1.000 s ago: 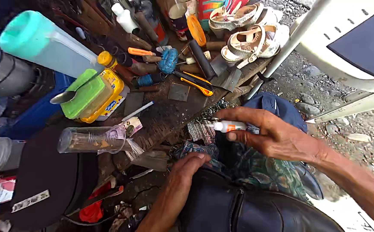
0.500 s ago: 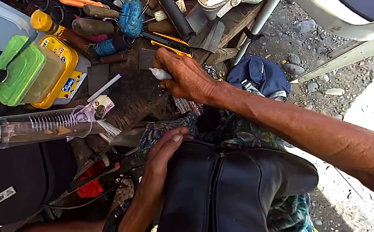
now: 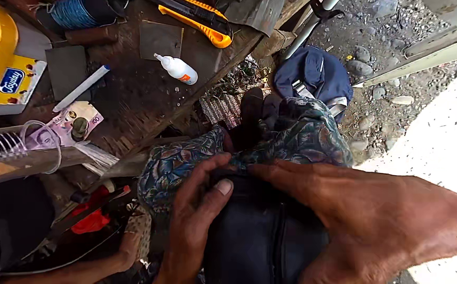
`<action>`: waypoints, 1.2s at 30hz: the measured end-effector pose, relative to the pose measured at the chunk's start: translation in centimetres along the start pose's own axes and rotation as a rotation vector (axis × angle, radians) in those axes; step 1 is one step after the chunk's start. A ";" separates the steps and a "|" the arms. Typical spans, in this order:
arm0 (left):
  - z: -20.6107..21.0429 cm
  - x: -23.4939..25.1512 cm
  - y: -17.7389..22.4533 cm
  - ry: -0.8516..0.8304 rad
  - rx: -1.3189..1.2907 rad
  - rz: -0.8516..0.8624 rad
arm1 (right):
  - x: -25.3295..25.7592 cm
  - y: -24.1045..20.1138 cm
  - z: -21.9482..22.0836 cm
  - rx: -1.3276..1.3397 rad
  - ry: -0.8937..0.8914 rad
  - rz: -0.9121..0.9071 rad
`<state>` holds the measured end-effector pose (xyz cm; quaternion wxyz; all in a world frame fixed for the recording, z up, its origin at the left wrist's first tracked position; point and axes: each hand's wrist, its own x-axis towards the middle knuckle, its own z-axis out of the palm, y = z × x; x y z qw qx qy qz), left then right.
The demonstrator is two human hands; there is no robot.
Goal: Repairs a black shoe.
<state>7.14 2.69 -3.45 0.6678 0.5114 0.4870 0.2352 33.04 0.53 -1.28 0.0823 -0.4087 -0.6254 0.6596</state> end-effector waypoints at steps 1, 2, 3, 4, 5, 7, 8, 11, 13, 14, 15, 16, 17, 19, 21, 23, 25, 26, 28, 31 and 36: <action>0.2 0.0 -0.3 0.009 -0.015 0.012 | 0.3 0.0 0.2 -0.021 -0.026 0.047; 0.4 0.0 -0.6 0.015 -0.022 0.024 | 0.7 0.2 0.2 -0.018 -0.054 0.096; 0.5 0.1 -0.8 0.013 -0.030 0.035 | 1.1 0.4 0.2 -0.002 -0.074 0.145; 0.5 0.2 -1.0 0.010 -0.050 0.037 | 1.6 0.7 0.2 0.005 -0.060 0.178; 0.5 0.3 -1.2 0.009 -0.073 0.030 | 2.0 0.9 0.3 0.009 -0.021 0.199; 0.6 0.4 -1.6 0.016 -0.088 0.017 | 2.3 1.2 0.4 0.009 0.017 0.216; 0.6 0.5 -1.7 0.022 -0.079 0.017 | 2.4 1.2 0.5 -0.014 0.030 0.210; 0.7 0.8 -2.1 0.034 -0.041 0.034 | 2.5 1.4 1.1 -0.098 0.088 0.167; 0.9 0.9 -2.4 0.058 -0.044 0.033 | 2.6 1.6 1.3 -0.127 0.116 0.146; 1.0 1.0 -2.4 0.066 -0.043 0.032 | 2.6 1.7 1.3 -0.138 0.129 0.138; 1.1 1.1 -2.4 0.073 -0.040 0.030 | 2.6 1.8 1.3 -0.149 0.136 0.133; 1.2 1.1 -2.4 0.080 -0.038 0.031 | 2.7 1.8 1.4 -0.165 0.142 0.128; 1.4 1.2 -2.4 0.089 -0.032 0.033 | 2.7 1.9 1.4 -0.179 0.146 0.122; 1.5 1.3 -2.4 0.102 -0.031 0.031 | 2.9 2.0 1.4 -0.205 0.152 0.118; 1.6 1.5 -2.6 0.109 -0.029 0.036 | 3.0 2.1 1.4 -0.237 0.164 0.116; 1.7 1.6 -2.9 0.117 -0.013 0.048 | 3.1 2.1 1.3 -0.258 0.175 0.116; 1.8 1.7 -3.0 0.132 0.004 0.050 | 3.2 2.2 1.4 -0.273 0.194 0.108; 1.9 1.8 -3.0 0.138 0.009 0.048 | 3.2 2.3 1.5 -0.280 0.206 0.107; 2.0 1.9 -3.1 0.151 0.020 0.041 | 3.3 2.5 1.6 -0.281 0.226 0.103; 2.0 2.1 -3.3 0.162 0.023 0.035 | 3.4 2.7 1.5 -0.285 0.224 0.118; 2.1 2.4 -3.7 0.164 0.000 0.042 | 3.7 2.5 1.3 -0.303 0.172 0.160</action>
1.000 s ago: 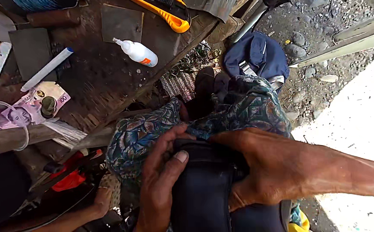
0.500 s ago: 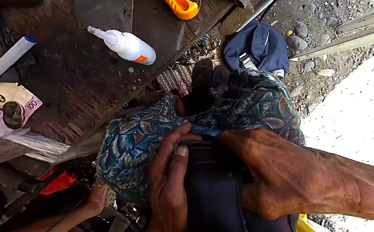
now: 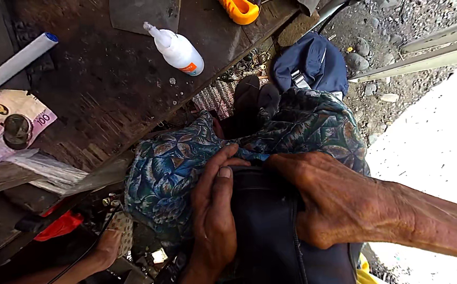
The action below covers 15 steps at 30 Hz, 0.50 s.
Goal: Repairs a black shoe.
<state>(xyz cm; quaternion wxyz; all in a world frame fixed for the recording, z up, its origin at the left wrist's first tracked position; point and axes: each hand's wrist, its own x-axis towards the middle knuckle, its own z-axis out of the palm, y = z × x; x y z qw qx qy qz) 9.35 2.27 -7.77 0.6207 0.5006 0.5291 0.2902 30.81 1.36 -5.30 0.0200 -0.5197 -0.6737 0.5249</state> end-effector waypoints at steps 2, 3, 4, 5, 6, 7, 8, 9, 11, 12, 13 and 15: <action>0.1 0.1 0.0 -0.012 -0.012 -0.001 | 0.1 0.0 -0.1 -0.002 -0.008 -0.006; 0.1 0.1 0.0 -0.019 -0.017 -0.003 | 0.2 -0.1 -0.2 -0.006 -0.013 -0.012; 0.2 0.1 0.0 -0.025 -0.026 -0.006 | 0.3 -0.1 -0.2 -0.009 -0.017 -0.021; 0.2 0.1 0.0 -0.030 -0.035 -0.006 | 0.4 -0.2 -0.2 -0.011 -0.016 -0.036; 0.3 0.1 0.1 -0.033 -0.040 -0.006 | 0.5 -0.2 -0.3 -0.012 -0.011 -0.054; 0.3 0.1 0.1 -0.035 -0.038 -0.007 | 0.6 -0.2 -0.3 -0.009 -0.012 -0.067; 0.4 0.1 0.1 -0.038 -0.038 -0.004 | 0.7 -0.2 -0.3 -0.008 -0.009 -0.079; 0.4 0.2 0.1 -0.039 -0.038 0.000 | 0.7 -0.1 -0.2 -0.012 0.002 -0.094; 0.4 0.1 0.0 -0.040 -0.042 0.000 | 0.7 0.1 -0.1 -0.022 0.025 -0.128; 0.5 0.1 0.1 -0.041 -0.044 0.000 | 0.7 0.2 -0.1 -0.028 0.034 -0.141; 0.5 0.2 0.1 -0.042 -0.045 0.001 | 0.7 0.3 -0.1 -0.033 0.041 -0.148; 0.6 0.2 0.1 -0.044 -0.048 0.006 | 0.6 0.3 -0.2 -0.031 0.039 -0.148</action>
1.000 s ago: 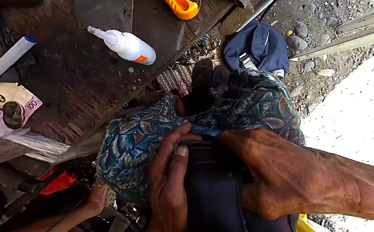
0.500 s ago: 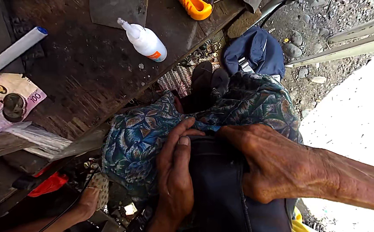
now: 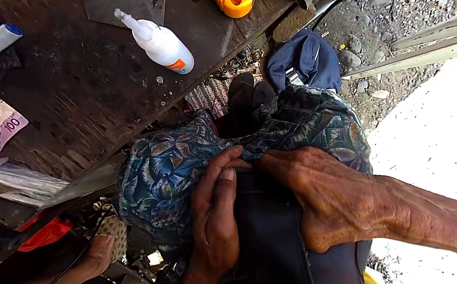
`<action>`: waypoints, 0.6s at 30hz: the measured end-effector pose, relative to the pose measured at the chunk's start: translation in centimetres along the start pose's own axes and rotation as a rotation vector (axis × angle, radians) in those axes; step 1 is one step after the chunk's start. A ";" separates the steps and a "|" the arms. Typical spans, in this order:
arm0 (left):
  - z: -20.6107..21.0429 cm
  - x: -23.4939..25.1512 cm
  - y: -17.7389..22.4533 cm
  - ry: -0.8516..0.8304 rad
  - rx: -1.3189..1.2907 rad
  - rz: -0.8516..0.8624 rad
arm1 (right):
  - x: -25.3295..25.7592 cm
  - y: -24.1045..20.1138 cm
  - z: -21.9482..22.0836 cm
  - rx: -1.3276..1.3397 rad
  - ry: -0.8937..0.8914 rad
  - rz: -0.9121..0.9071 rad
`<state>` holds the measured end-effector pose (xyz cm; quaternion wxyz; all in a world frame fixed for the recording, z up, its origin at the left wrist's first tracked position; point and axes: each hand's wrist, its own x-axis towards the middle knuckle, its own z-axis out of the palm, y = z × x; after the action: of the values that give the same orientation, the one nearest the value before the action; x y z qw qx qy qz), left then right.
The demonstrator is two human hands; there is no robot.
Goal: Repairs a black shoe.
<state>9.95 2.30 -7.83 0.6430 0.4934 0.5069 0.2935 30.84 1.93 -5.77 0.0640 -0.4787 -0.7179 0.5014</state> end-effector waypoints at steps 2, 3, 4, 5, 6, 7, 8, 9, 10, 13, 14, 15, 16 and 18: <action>0.1 0.0 0.0 0.009 0.002 -0.004 | 0.0 0.0 -0.1 0.003 -0.009 0.007; 0.2 0.1 0.0 0.016 0.007 -0.011 | 0.0 0.0 -0.2 0.011 -0.021 0.013; 0.2 0.1 0.1 0.020 0.009 -0.016 | 0.0 0.0 -0.3 0.019 -0.032 0.022; 0.3 0.1 0.0 0.023 0.013 -0.021 | 0.0 0.0 -0.4 0.022 -0.040 0.031; 0.3 0.1 0.0 0.025 0.018 -0.024 | 0.0 -0.1 -0.5 0.023 -0.039 0.038; 0.4 0.1 0.0 0.027 0.021 -0.023 | -0.1 -0.1 -0.5 0.021 -0.037 0.042; 0.4 0.1 0.0 0.031 0.020 -0.018 | -0.2 -0.1 -0.5 0.018 -0.035 0.045; 0.6 0.1 0.0 0.035 0.014 -0.011 | -0.4 -0.2 -0.5 0.014 -0.029 0.047; 0.7 0.1 0.0 0.038 0.010 -0.005 | -0.6 -0.2 -0.5 0.004 -0.020 0.047; 1.1 -0.1 -0.2 0.045 -0.007 0.012 | -1.2 -0.5 -0.5 -0.026 -0.009 0.058; 1.2 -0.1 -0.2 0.045 -0.011 0.018 | -1.3 -0.6 -0.6 -0.035 -0.010 0.065; 1.3 -0.2 -0.3 0.042 -0.013 0.025 | -1.4 -0.6 -0.5 -0.042 -0.011 0.071; 1.4 -0.2 -0.4 0.038 -0.010 0.031 | -1.6 -0.7 -0.5 -0.044 -0.013 0.076; 1.5 -0.2 -0.5 0.028 -0.005 0.042 | -1.7 -0.7 -0.6 -0.045 -0.016 0.082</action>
<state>11.25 1.49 -8.23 0.6307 0.4981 0.5047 0.3154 31.66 1.02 -4.26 0.0269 -0.5049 -0.7092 0.4913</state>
